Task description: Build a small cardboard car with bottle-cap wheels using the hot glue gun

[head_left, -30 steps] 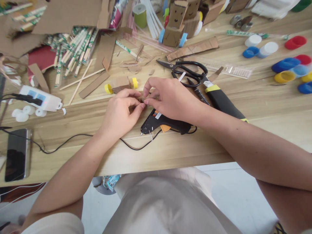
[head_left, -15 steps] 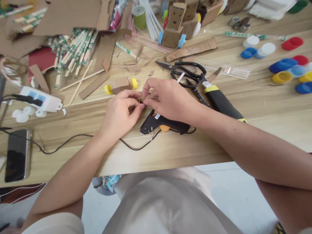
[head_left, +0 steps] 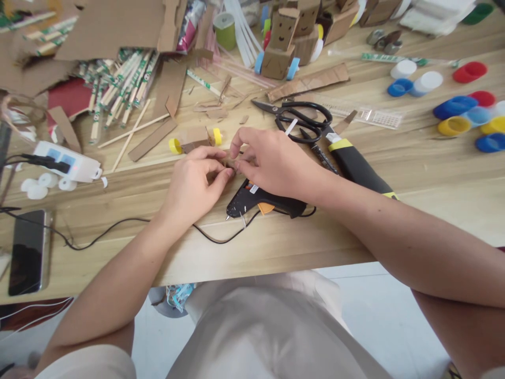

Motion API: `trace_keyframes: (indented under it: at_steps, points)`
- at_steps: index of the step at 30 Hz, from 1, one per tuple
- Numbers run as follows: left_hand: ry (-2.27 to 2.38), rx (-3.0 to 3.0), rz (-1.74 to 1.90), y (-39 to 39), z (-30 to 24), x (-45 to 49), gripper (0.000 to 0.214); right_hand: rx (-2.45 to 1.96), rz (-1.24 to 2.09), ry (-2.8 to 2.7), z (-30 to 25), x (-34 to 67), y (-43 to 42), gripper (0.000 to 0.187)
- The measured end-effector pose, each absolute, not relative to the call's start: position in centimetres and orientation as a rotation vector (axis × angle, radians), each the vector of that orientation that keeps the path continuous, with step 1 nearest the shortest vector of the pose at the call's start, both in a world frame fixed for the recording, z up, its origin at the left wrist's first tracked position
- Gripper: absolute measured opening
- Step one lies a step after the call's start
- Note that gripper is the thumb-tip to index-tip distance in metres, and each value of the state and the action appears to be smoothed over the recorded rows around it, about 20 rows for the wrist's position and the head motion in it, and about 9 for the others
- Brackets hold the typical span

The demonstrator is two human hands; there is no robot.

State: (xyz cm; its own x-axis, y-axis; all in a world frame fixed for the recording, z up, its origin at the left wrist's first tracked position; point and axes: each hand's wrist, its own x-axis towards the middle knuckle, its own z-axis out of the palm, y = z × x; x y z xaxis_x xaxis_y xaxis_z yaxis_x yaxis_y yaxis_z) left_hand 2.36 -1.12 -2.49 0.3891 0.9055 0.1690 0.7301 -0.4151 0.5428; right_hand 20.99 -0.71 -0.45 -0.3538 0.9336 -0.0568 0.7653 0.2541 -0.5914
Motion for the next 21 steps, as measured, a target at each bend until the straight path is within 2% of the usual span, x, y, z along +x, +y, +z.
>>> trace_keyframes:
  at_steps: [7,21]
  points:
    - [1.418,2.269,0.617,-1.16,-2.46,2.3,0.018,-1.517,0.701,-2.249,-0.87,21.39,-0.73,0.027]
    - [1.392,2.262,0.633,-1.11,-2.51,2.2,0.018,-1.457,0.791,-2.186,-0.94,21.59,-0.64,0.026]
